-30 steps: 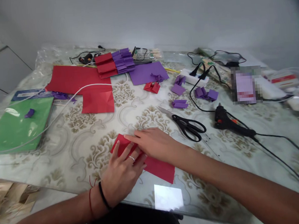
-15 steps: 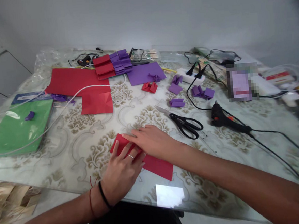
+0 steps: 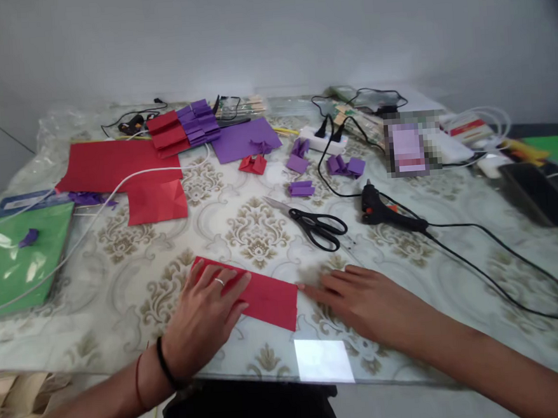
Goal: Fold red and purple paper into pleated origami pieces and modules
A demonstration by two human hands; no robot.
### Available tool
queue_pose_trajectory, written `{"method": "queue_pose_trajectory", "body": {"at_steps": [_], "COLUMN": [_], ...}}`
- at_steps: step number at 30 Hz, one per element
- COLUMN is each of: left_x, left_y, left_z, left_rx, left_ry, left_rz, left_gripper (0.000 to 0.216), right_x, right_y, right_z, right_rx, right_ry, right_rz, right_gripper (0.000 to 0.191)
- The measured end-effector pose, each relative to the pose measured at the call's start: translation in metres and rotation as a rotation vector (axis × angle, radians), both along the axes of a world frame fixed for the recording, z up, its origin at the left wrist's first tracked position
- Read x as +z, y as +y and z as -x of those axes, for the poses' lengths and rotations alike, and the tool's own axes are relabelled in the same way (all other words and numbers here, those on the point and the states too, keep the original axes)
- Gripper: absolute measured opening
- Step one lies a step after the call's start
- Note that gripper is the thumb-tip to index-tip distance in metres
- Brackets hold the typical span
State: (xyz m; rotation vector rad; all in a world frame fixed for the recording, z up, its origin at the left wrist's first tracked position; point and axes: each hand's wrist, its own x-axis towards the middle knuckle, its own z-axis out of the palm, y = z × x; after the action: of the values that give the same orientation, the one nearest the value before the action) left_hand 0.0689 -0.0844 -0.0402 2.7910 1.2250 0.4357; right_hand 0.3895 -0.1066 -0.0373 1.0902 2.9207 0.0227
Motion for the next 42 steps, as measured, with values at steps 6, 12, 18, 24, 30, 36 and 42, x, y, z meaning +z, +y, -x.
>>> {"method": "queue_pose_trajectory", "body": {"at_steps": [6,12,18,24,30,36,42], "left_x": [0.016,0.015,0.023,0.015,0.016,0.016,0.013], "left_y": [0.029,0.058,0.080,0.066,0.064,0.062,0.063], "left_z": [-0.008,-0.001,0.004,-0.002,0.001,0.000,-0.003], "left_rx": [-0.031,0.017,0.150,0.191,0.092,0.083,0.166], "left_ry": [0.134,-0.128,-0.530,-0.970,-0.862,-0.829,-1.072], "left_rz": [0.162,0.602,0.782,1.136,1.204,1.220,1.061], "left_gripper": [0.064,0.040,0.036,0.033,0.033,0.033,0.030], "right_x": [0.004,0.020,0.036,0.013,0.010,0.003,0.001], "right_y": [-0.002,0.021,0.055,0.061,0.056,0.052,0.051], "right_z": [0.012,0.056,0.076,0.098,0.098,0.100,0.102], "right_rx": [-0.310,-0.443,-0.702,-0.667,-0.682,-0.675,-0.657], "right_ry": [0.391,0.644,0.994,1.291,1.291,1.368,1.354], "right_rz": [0.100,0.191,0.123,0.735,0.808,0.808,0.768], "right_gripper": [0.036,0.037,0.033,0.032,0.037,0.029,0.028]}}
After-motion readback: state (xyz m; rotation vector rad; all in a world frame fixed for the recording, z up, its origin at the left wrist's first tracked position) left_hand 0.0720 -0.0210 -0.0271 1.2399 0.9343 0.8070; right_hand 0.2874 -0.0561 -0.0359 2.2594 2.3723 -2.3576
